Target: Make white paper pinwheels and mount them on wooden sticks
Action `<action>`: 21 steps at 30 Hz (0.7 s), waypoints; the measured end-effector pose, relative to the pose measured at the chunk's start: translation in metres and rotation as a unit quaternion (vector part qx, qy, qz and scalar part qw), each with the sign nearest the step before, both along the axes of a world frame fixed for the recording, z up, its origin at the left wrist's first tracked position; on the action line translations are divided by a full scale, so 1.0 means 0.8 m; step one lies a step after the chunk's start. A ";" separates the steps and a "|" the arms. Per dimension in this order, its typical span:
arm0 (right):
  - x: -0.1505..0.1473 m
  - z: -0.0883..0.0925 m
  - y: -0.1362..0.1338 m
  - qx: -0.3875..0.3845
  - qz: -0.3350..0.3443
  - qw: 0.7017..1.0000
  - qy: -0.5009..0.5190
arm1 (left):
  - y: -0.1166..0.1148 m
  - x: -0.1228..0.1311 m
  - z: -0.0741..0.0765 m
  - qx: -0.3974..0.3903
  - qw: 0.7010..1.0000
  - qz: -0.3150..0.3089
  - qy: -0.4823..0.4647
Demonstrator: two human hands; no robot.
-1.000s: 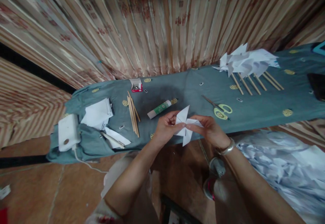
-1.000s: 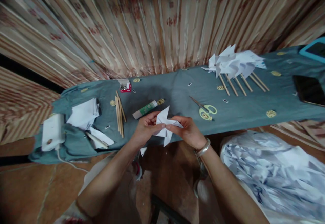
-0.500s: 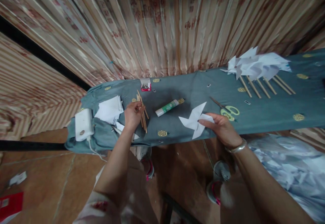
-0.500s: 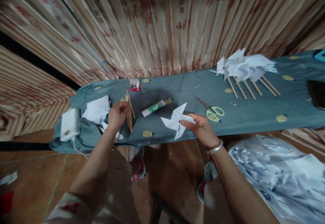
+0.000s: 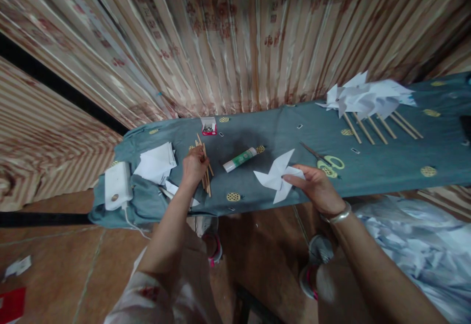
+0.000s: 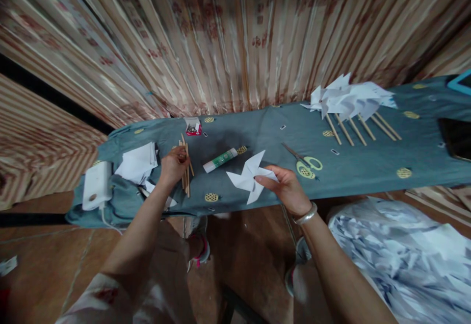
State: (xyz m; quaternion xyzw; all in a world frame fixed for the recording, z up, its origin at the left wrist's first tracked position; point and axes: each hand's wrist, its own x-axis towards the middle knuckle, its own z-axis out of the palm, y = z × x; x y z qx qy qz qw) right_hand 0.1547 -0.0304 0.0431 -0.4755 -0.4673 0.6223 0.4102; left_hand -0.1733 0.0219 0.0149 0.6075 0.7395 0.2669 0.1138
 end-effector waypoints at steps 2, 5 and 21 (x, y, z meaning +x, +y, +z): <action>-0.001 0.000 0.000 0.008 -0.003 1.000 -0.003 | 0.001 0.002 -0.001 -0.005 1.000 0.001 -0.003; -0.003 0.000 0.000 0.019 -0.002 1.000 -0.007 | 0.003 0.001 -0.001 -0.007 0.999 0.016 -0.045; -0.019 0.066 -0.056 0.190 0.068 0.974 -0.103 | -0.082 0.151 0.063 -0.132 0.707 -0.093 -0.689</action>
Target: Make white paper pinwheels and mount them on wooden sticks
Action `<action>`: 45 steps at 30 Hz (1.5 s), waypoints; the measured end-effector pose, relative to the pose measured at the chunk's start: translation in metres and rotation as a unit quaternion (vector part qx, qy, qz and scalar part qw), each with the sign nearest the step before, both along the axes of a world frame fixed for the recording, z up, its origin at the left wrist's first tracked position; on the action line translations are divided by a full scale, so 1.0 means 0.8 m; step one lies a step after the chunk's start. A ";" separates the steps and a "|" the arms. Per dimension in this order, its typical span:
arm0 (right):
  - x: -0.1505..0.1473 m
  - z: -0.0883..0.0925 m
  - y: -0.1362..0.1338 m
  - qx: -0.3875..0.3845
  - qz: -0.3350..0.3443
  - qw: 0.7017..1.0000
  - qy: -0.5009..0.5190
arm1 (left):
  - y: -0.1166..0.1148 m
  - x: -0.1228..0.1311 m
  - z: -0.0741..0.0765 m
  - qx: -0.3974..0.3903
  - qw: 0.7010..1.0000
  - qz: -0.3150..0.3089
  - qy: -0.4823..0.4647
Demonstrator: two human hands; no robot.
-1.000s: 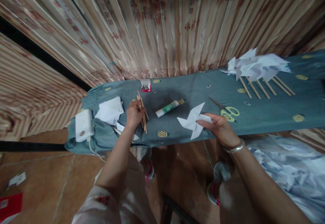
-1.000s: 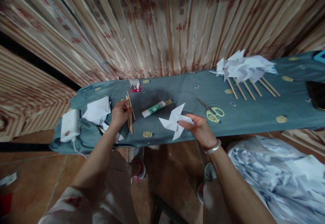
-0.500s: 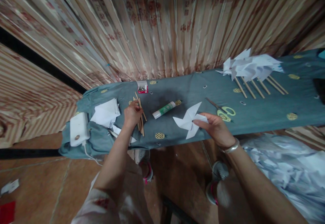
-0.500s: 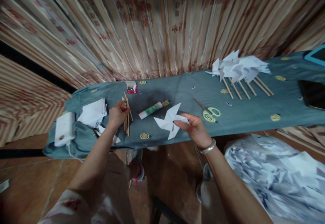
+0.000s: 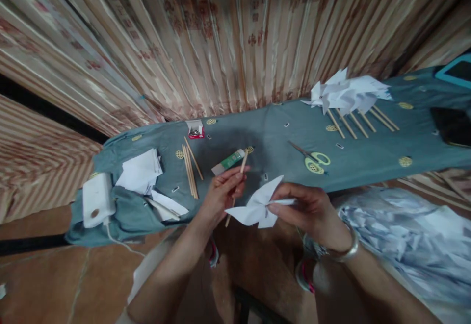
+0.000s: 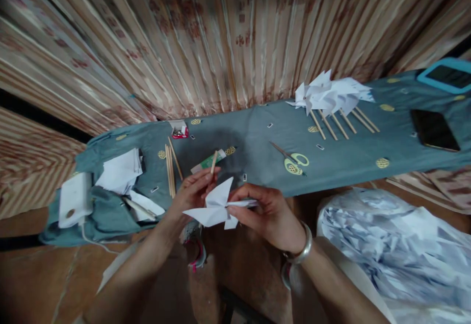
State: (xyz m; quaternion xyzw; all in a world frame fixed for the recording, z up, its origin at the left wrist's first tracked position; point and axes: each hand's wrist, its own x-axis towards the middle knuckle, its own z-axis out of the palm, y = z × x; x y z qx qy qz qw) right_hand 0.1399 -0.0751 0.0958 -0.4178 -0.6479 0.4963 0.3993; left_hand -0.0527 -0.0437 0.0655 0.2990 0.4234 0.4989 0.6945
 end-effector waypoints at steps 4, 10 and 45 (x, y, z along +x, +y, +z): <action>0.010 0.006 -0.005 0.140 -0.070 0.986 -0.050 | -0.007 0.039 -0.013 -0.078 0.994 -0.065 -0.045; 0.028 -0.003 0.001 0.291 -0.128 0.941 -0.115 | -0.007 0.065 -0.003 -0.054 0.990 -0.117 -0.063; 0.036 -0.005 0.006 0.364 -0.161 0.901 -0.171 | -0.007 0.070 -0.008 -0.004 0.986 -0.168 0.021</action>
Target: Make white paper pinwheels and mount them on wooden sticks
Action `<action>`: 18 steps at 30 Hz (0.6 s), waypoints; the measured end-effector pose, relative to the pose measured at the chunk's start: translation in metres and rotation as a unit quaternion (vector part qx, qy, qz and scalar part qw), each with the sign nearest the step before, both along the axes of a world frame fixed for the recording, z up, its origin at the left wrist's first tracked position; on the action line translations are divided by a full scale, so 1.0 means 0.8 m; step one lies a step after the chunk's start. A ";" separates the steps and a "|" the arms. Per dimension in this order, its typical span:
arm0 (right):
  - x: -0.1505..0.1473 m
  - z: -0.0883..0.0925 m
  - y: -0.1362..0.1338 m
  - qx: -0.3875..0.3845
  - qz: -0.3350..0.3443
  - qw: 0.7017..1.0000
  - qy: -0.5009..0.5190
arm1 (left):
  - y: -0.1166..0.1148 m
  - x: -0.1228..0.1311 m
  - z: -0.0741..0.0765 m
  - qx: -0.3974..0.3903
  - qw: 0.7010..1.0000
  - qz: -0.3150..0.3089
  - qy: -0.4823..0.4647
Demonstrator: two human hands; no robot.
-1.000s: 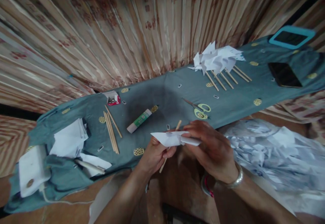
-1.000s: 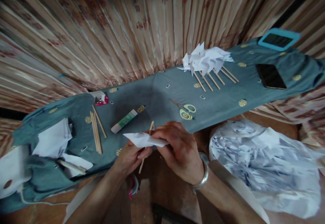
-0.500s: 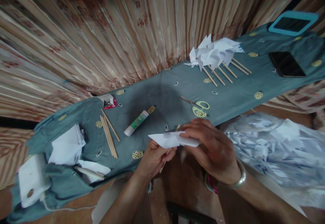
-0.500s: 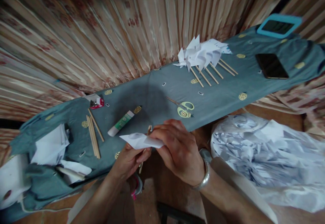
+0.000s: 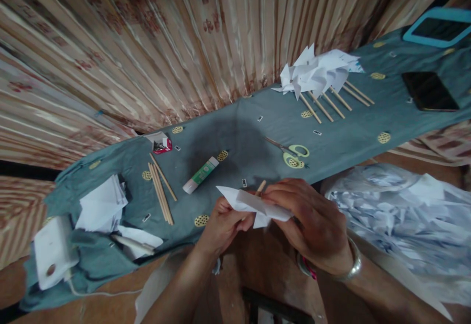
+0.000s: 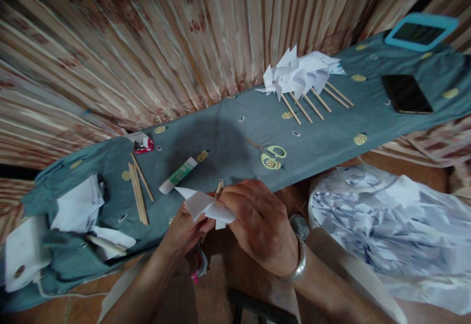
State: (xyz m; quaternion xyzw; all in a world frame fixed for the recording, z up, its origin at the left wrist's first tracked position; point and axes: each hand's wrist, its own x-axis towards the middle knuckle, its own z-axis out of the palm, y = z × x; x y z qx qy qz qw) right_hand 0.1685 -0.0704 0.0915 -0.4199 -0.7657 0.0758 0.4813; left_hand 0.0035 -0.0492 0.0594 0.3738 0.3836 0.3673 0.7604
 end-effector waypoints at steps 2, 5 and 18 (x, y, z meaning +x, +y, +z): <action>-0.001 0.000 0.001 0.012 -0.006 1.000 -0.005 | -0.001 -0.002 -0.002 -0.006 1.000 -0.001 -0.001; 0.000 -0.003 0.000 0.012 -0.007 1.000 -0.009 | -0.001 -0.003 -0.003 -0.011 1.000 -0.004 -0.004; 0.003 -0.005 0.000 0.006 -0.005 1.000 -0.015 | -0.002 -0.002 -0.006 -0.007 1.000 -0.021 -0.004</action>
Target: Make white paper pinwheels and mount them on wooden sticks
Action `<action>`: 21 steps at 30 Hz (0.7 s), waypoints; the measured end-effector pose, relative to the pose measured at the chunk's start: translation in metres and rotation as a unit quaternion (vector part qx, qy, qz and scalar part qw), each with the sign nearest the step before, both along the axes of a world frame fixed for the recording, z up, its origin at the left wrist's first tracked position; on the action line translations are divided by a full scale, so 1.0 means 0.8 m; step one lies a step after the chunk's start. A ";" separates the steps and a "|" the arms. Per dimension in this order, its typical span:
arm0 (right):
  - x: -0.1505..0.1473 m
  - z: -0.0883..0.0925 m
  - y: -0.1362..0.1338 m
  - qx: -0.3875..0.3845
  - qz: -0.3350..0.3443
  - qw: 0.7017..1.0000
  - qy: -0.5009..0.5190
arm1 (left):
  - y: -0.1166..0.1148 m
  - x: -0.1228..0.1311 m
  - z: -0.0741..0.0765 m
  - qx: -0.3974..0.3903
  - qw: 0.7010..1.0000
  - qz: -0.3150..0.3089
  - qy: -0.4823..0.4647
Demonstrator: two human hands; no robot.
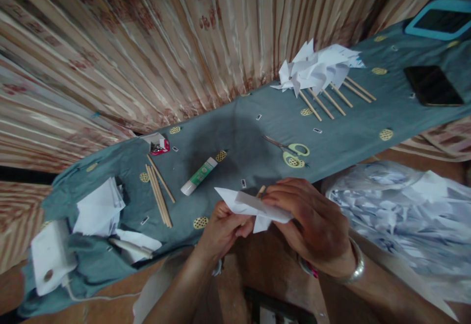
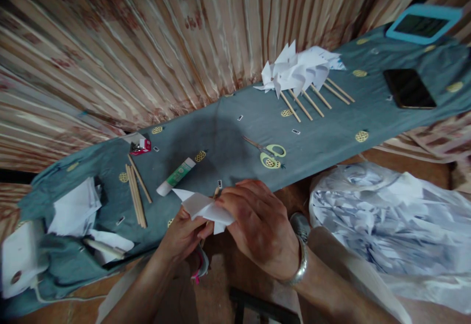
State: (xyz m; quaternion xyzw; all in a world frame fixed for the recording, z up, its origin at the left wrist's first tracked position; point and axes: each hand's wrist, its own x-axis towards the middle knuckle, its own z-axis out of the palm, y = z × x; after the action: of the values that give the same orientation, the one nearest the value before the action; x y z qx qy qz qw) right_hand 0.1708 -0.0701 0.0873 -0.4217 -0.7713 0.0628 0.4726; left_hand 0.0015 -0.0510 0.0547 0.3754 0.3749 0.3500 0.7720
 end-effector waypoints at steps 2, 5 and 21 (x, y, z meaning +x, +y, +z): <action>0.000 0.000 0.000 -0.003 -0.001 1.000 0.000 | 0.000 0.000 -0.002 -0.001 1.000 0.000 0.002; 0.000 0.000 0.000 -0.013 -0.007 1.000 -0.002 | -0.001 -0.001 -0.002 -0.005 1.000 0.001 0.014; -0.002 -0.002 -0.003 -0.083 -0.003 0.994 0.068 | -0.001 0.001 0.001 -0.030 0.998 0.019 0.047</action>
State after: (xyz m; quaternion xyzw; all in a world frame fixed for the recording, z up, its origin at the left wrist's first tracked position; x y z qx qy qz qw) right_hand 0.1695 -0.0727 0.0859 -0.4569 -0.7282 0.1533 0.4873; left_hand 0.0023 -0.0521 0.0551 0.3604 0.4280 0.3351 0.7581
